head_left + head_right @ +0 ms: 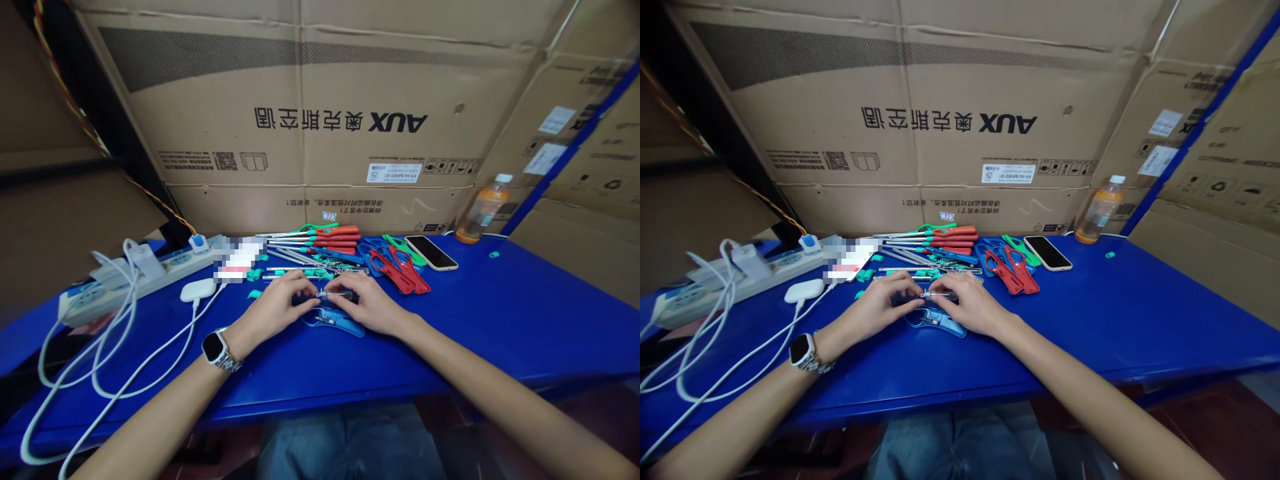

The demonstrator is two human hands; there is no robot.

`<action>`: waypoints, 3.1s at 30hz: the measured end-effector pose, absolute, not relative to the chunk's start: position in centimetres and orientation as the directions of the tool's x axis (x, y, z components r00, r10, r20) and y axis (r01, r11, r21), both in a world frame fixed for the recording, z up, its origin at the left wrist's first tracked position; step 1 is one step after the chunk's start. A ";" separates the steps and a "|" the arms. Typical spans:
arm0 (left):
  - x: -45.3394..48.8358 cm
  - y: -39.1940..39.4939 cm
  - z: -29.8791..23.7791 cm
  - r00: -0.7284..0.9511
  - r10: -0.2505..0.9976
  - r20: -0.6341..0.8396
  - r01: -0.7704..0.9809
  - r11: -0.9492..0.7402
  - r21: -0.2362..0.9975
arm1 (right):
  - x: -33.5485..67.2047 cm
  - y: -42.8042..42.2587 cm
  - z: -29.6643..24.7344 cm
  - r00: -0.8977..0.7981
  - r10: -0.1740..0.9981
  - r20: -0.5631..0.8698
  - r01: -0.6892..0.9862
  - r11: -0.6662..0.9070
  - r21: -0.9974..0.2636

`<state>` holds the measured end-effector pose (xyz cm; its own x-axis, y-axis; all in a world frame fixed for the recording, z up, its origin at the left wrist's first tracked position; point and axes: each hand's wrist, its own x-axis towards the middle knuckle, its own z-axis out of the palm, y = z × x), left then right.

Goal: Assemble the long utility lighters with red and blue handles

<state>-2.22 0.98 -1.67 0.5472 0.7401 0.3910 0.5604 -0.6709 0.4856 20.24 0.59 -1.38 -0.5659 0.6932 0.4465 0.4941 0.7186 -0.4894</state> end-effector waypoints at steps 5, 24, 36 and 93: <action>-2.1 0.9 -1.8 0.567 0.725 0.391 0.530 -0.685 0.501 | 20.4 0.1 -1.5 -0.564 0.680 0.469 0.521 0.734 -0.436; -1.9 0.1 -1.5 0.654 0.731 0.197 0.629 -0.669 0.396 | 22.0 -1.5 -1.7 -0.660 0.558 0.503 0.608 0.790 -0.078; -2.1 -0.2 -1.9 0.647 0.728 0.229 0.651 -0.683 0.331 | 21.8 -1.1 -2.0 -0.646 0.682 0.343 0.659 0.725 -0.199; -2.1 -0.3 -1.7 0.777 0.564 0.279 0.518 -0.825 0.226 | 21.5 -1.4 -1.3 -0.559 0.787 0.261 0.728 0.616 -0.301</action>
